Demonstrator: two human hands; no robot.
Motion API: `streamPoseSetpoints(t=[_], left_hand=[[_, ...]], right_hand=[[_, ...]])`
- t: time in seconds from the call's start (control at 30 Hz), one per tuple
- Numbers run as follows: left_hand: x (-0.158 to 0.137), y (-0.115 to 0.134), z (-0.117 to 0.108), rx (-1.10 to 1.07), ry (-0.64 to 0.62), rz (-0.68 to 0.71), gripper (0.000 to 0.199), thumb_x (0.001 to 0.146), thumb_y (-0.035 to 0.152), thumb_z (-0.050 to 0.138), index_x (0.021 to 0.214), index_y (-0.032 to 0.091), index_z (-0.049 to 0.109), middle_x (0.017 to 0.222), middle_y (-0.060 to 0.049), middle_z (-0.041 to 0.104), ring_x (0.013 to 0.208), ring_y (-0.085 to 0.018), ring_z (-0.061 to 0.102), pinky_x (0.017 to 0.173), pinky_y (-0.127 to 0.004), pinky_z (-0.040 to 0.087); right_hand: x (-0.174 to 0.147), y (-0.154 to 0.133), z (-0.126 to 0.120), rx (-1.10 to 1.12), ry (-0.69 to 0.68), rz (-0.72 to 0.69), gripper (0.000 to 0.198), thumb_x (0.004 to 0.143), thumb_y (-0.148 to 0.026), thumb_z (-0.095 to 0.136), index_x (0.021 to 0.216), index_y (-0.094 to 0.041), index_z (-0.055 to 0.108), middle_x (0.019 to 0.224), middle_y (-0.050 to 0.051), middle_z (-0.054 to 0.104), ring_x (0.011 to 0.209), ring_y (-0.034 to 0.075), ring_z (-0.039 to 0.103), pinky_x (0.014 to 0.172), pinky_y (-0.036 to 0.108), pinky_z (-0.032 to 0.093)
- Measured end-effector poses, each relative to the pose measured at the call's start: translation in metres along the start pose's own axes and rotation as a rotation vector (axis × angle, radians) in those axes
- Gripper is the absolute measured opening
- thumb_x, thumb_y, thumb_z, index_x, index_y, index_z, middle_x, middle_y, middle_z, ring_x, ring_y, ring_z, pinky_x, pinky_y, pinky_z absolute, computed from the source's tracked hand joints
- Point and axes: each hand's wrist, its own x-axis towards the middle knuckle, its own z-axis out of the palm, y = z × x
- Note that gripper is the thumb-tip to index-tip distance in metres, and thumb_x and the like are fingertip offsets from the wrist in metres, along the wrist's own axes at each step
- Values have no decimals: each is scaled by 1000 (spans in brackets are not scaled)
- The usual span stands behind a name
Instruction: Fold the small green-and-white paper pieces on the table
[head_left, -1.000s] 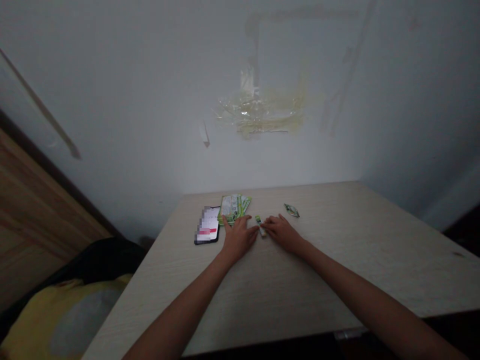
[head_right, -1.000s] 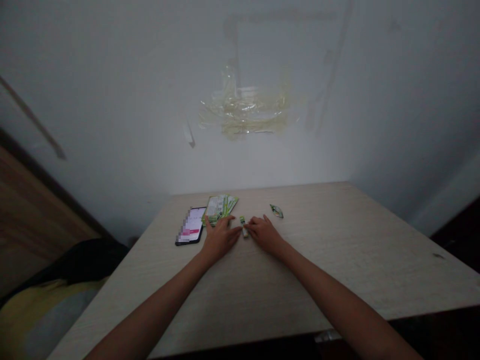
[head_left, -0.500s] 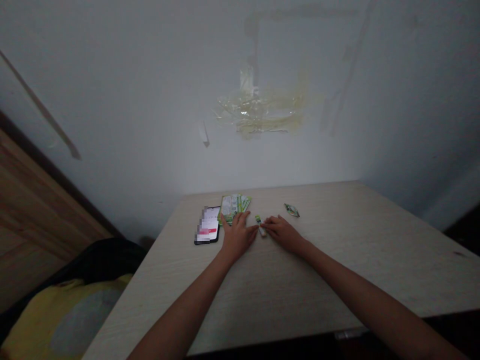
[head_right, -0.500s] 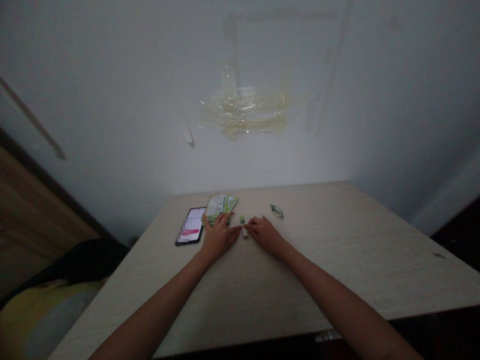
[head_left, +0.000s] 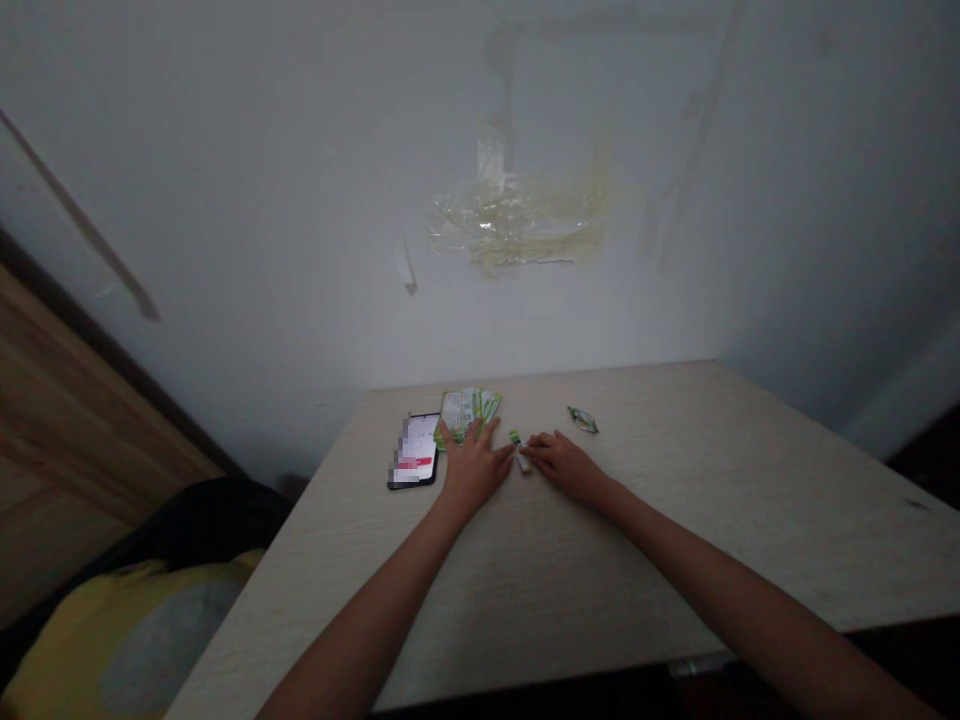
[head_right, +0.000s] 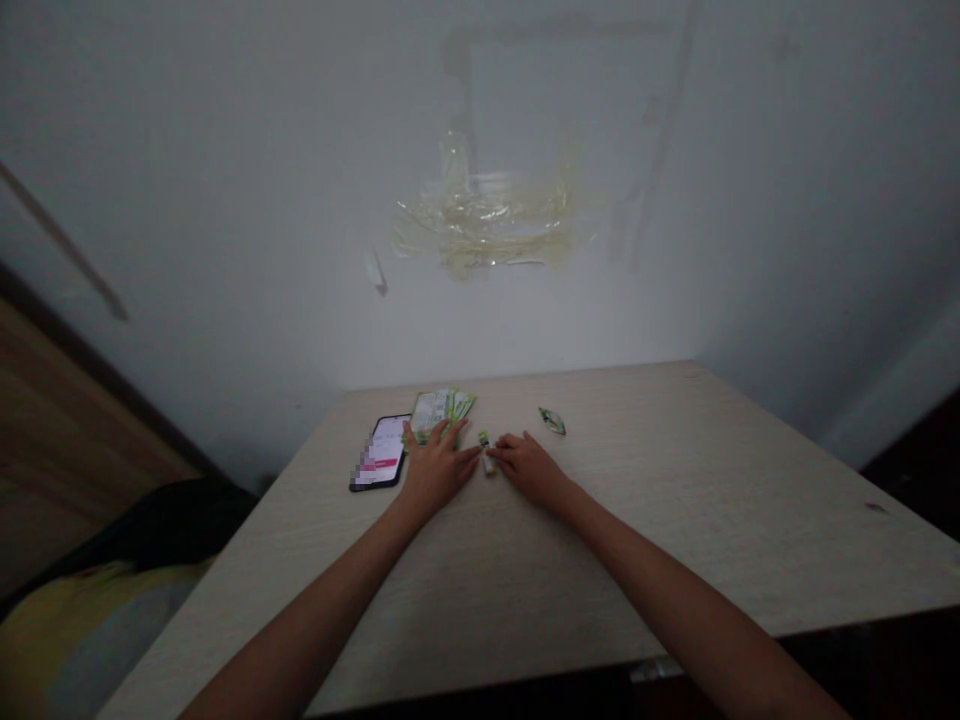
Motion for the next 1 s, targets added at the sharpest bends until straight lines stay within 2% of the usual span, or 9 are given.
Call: streamPoseSetpoints(t=[0.53, 0.77, 1.0], left_hand=[[5, -8, 9, -13, -21, -58, 25, 88, 43, 55, 109, 46, 68, 141, -3, 50, 132, -38, 38, 101, -79, -6], [8, -10, 12, -2, -67, -77, 27, 90, 46, 50, 112, 47, 66, 144, -3, 47, 135, -37, 35, 101, -78, -8], [8, -11, 17, 1, -99, -119, 33, 91, 47, 47, 121, 48, 60, 148, -3, 42, 138, -37, 30, 102, -76, -12]], right_hand=[[0, -1, 1, -6, 43, -33, 31, 97, -21, 44, 120, -23, 64, 113, 8, 63, 106, 18, 59, 111, 44, 31], [1, 0, 4, 6, 46, -36, 31, 95, -19, 47, 120, -22, 65, 112, 8, 62, 105, 19, 58, 102, 37, 42], [1, 1, 4, 17, 59, -35, 32, 93, -17, 49, 120, -22, 66, 113, 9, 62, 107, 20, 58, 98, 35, 45]])
